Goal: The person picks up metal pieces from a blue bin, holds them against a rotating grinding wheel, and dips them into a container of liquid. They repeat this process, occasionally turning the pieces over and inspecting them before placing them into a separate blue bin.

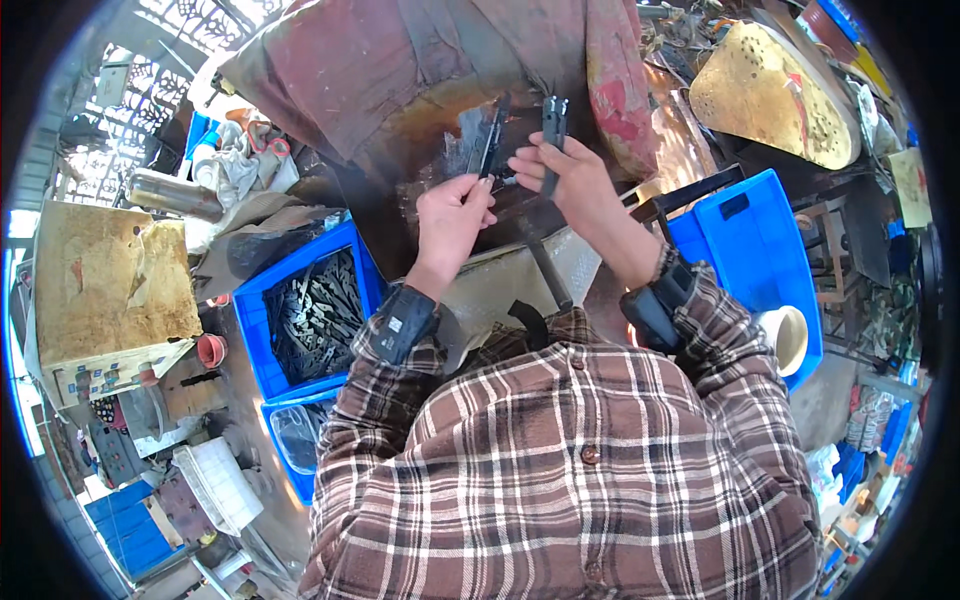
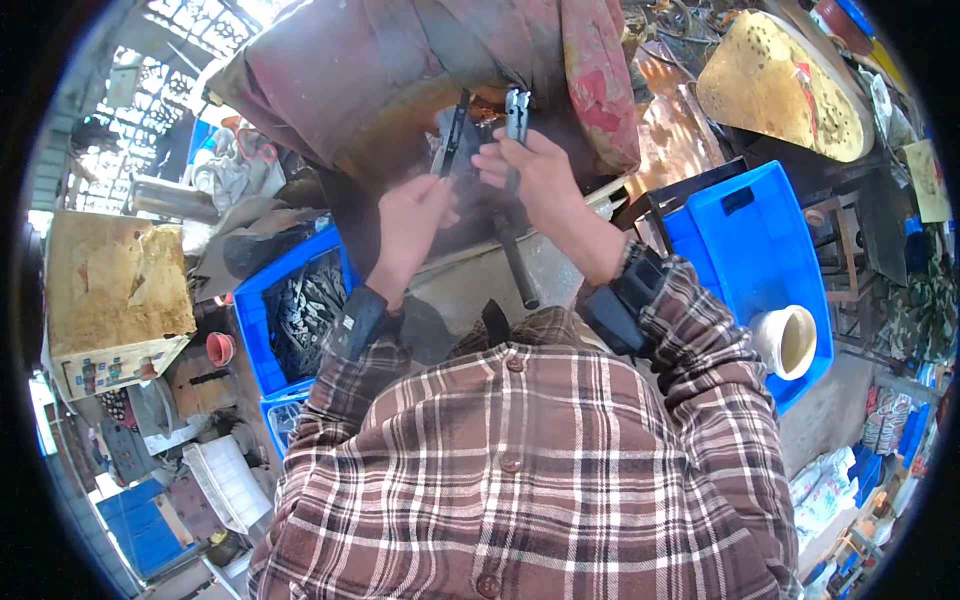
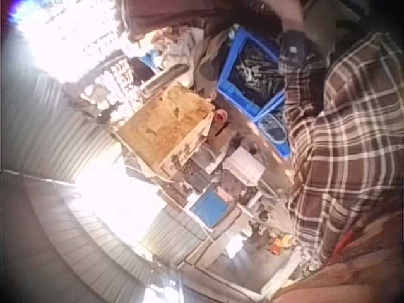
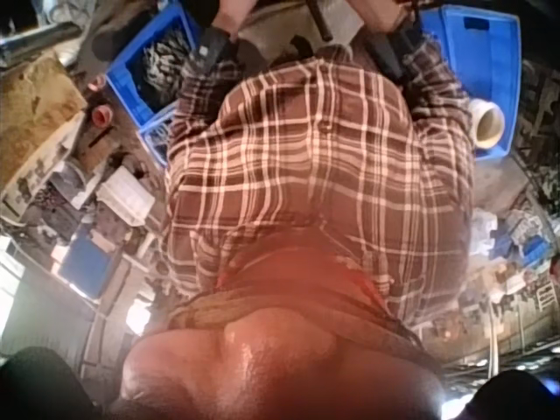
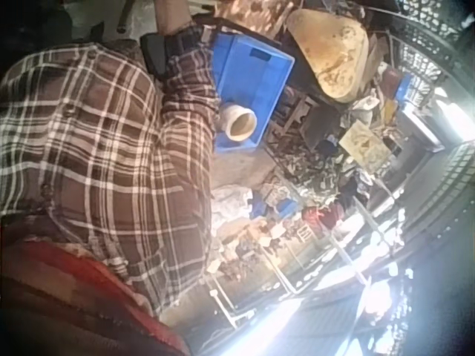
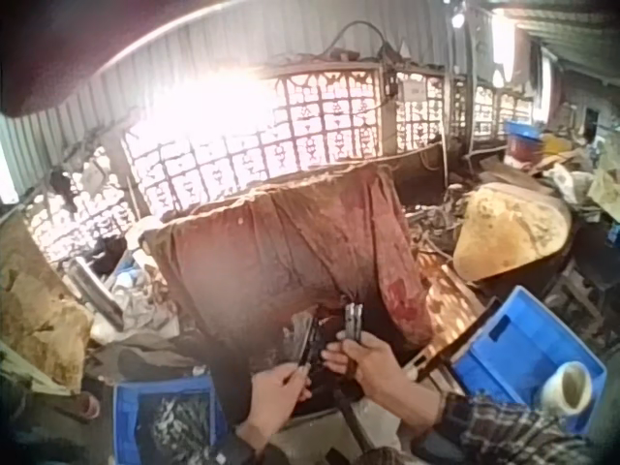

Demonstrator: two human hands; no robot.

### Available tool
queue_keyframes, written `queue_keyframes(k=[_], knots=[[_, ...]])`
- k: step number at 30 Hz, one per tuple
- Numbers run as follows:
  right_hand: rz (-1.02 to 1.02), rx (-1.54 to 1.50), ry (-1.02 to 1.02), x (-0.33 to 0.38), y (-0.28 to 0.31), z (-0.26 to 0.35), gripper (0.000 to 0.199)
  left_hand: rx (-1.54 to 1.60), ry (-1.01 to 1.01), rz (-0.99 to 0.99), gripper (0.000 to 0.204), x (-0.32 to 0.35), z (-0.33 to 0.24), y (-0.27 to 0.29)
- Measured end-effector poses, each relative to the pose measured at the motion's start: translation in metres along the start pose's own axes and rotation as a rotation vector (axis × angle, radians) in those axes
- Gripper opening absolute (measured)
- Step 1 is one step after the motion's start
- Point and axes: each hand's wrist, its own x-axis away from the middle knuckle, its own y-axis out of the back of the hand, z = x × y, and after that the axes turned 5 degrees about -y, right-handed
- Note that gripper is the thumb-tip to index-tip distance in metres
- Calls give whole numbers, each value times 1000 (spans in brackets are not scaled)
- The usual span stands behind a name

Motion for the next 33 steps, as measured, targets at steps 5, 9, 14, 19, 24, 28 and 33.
queue_keyframes(k=[5,9,14,19,24,28,33], knots=[[-26,-96,52,-8,-13,-17,19,-34,-56,-46,17,5,-5,-12],[49,-105,88,-11,-19,-23,18,-3,-54,-56,15,6,1,-15],[14,62,141,-4,-27,-20,16,-134,-83,-30,22,3,12,-21],[7,45,133,-4,-29,-21,18,-536,-252,142,29,6,7,-20],[79,331,71,6,15,-2,18,51,-20,136,68,7,12,26],[123,609,-34,38,56,-2,18,-143,72,50,50,-35,64,57],[43,499,-103,63,74,-18,17,-607,-262,139,32,-63,128,53]])
